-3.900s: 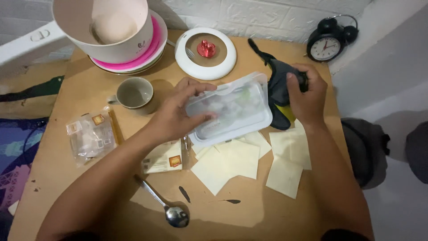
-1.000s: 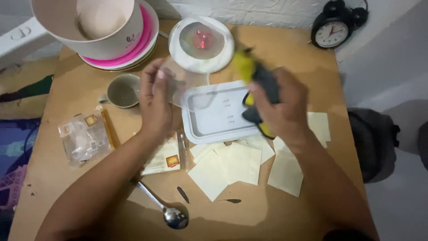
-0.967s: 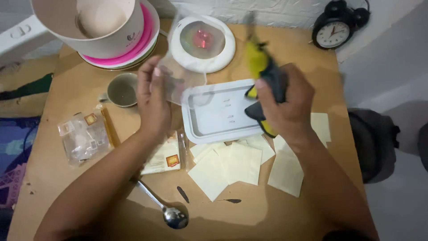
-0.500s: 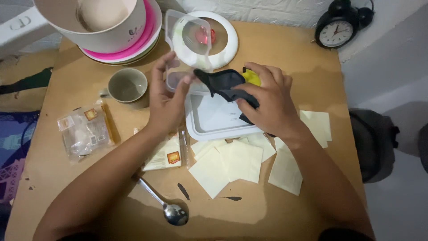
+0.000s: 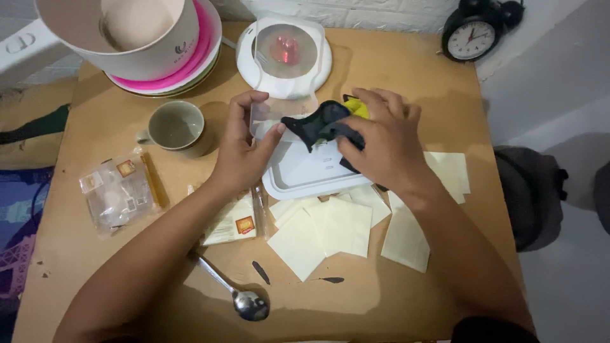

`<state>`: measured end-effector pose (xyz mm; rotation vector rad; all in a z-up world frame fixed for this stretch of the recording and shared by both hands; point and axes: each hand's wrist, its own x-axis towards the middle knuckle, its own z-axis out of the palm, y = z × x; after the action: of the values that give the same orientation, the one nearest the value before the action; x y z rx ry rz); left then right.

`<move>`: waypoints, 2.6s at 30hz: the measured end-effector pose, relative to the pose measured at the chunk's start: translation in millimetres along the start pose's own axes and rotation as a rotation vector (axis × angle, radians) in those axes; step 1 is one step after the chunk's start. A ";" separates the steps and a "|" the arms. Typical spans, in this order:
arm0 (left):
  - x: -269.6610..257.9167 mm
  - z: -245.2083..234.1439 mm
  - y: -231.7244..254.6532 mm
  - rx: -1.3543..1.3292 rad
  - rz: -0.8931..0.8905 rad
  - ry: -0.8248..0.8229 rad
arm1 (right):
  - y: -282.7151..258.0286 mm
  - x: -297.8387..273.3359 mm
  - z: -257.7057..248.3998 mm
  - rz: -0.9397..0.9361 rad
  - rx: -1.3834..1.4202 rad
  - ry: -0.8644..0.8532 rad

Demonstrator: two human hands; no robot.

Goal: Wiping a lunch box and its lid with a cloth and then assembling it on a desk.

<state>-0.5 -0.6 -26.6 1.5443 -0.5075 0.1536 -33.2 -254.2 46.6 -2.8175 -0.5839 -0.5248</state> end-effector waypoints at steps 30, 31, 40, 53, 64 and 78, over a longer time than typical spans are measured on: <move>-8.2 7.3 4.8 0.233 0.090 0.200 | -60.2 -13.0 -32.1 -0.079 -0.142 -0.275; -8.2 6.5 2.7 0.234 0.092 0.204 | -64.5 -13.0 -28.1 -0.083 -0.143 -0.274; -7.9 5.5 0.6 0.263 0.141 0.190 | -76.2 -8.9 -11.2 -0.296 0.126 -0.200; -8.2 6.3 5.5 0.278 0.135 0.151 | -25.3 -11.3 -15.0 -0.055 -0.037 -0.185; -7.5 8.0 0.0 0.238 0.090 0.150 | -8.7 -10.4 -32.3 -0.042 -0.033 -0.195; -4.4 7.5 -0.1 0.279 0.058 0.140 | 1.6 3.5 -15.7 -0.001 0.129 -0.293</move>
<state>-6.0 -7.0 -28.9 1.7761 -0.4327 0.3884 -34.1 -258.8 62.0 -2.7878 -0.6464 -0.0690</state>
